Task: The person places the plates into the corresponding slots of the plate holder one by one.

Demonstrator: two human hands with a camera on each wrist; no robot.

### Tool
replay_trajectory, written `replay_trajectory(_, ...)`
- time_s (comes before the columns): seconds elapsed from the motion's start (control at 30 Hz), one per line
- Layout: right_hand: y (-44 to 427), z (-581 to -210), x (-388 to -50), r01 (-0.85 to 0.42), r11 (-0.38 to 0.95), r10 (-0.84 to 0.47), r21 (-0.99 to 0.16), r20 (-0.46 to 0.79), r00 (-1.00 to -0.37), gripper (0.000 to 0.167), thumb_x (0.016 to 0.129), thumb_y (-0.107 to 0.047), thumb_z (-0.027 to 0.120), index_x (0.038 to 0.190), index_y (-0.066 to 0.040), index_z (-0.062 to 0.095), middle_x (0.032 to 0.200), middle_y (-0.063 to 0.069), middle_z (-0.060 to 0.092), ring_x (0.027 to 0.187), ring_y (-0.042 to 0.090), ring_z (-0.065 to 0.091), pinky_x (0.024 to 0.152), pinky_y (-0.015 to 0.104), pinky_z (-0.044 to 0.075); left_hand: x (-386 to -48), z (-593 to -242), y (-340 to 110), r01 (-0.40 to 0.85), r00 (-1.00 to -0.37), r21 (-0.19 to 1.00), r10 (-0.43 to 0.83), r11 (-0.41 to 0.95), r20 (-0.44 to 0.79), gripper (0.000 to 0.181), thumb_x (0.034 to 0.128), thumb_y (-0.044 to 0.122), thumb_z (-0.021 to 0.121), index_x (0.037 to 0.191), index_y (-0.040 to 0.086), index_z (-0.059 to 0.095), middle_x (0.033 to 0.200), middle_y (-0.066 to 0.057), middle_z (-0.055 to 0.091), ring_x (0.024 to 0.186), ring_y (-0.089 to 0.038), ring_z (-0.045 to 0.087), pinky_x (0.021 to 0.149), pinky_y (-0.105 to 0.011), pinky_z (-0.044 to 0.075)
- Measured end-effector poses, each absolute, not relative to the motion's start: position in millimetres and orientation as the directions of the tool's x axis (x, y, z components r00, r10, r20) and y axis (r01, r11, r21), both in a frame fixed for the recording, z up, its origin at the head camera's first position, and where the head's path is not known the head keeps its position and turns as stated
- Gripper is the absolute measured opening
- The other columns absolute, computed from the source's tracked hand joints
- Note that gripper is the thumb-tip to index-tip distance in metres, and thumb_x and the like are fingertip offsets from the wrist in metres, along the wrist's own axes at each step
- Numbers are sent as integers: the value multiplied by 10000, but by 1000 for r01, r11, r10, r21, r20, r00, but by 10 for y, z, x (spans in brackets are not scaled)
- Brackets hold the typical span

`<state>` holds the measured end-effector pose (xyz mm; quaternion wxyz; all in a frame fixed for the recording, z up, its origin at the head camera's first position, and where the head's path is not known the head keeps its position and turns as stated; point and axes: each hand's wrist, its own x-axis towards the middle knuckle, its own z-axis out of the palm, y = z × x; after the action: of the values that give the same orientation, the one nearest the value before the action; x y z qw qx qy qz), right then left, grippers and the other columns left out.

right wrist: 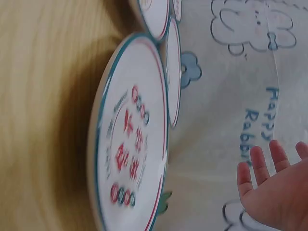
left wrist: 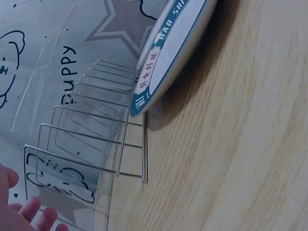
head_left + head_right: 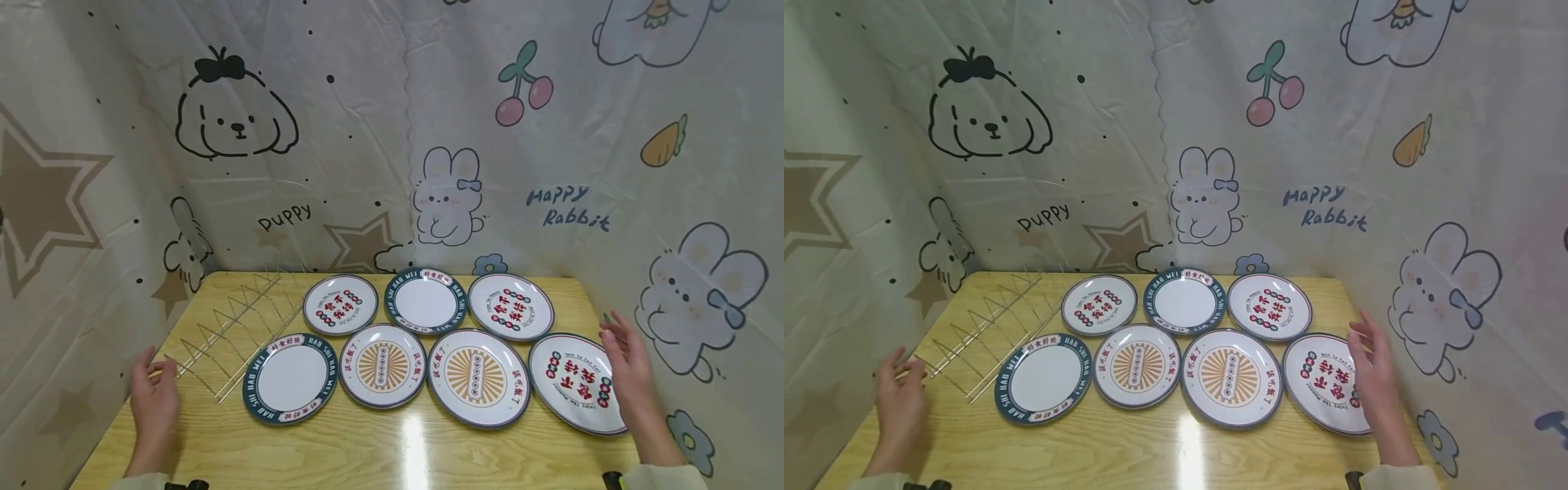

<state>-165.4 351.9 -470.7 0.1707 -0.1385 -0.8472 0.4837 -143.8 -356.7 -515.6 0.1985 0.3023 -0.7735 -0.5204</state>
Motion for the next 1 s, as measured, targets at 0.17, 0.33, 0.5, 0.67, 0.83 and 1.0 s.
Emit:
replay_trajectory(0.17,3750,-4750,-1512,196,426,520,-883,62,-852,564,1135,-399,342,1666,-313,172,1652,199,316,1480,342,329,1263,487,245,-1448,-5147,-3544,-255,-741,927,-672,274,-6,573,1105,339,429,1642,222,267,1098,241,417,961,35,422,737,-134,382)
replay_trajectory(0.33,3905,-4816,-1367,308,379,582,-873,-35,-813,613,1119,-456,351,1672,-314,128,1706,180,217,1539,406,255,1257,576,212,-1450,-5140,-3548,-267,-743,931,-668,250,-33,576,1104,341,436,1644,247,259,1103,242,416,974,44,420,742,-123,386)
replay_trajectory(0.5,3985,-4922,-1289,422,349,601,-836,-146,-786,687,1108,-505,342,1678,-267,42,1717,226,120,1561,472,180,1219,652,234,-1443,-5148,-3521,-255,-749,937,-661,239,-35,586,1093,347,459,1637,222,278,1102,235,426,985,44,416,762,-122,383)
replay_trajectory(0.67,4030,-5023,-1272,477,297,624,-827,-210,-752,716,1103,-519,346,1676,-234,23,1712,241,112,1564,472,168,1216,650,242,-1440,-5177,-3467,-222,-750,944,-662,244,-5,586,1091,331,481,1625,174,299,1094,225,439,989,56,419,772,-96,375)
replay_trajectory(0.83,4050,-5145,-1275,511,245,645,-824,-255,-720,696,1119,-447,352,1671,-202,4,1697,270,134,1529,482,228,1203,636,283,-1452,-5209,-3445,-191,-750,953,-662,237,14,591,1084,317,509,1617,153,312,1086,227,461,982,62,435,757,-67,383)
replay_trajectory(1.0,4046,-5262,-1292,537,176,667,-825,-300,-681,681,1129,-325,382,1665,-187,-16,1705,271,93,1515,490,254,1171,613,357,-1465,-5216,-3437,-184,-739,948,-672,260,41,608,1073,314,541,1603,101,332,1058,243,469,950,78,453,729,-48,388)
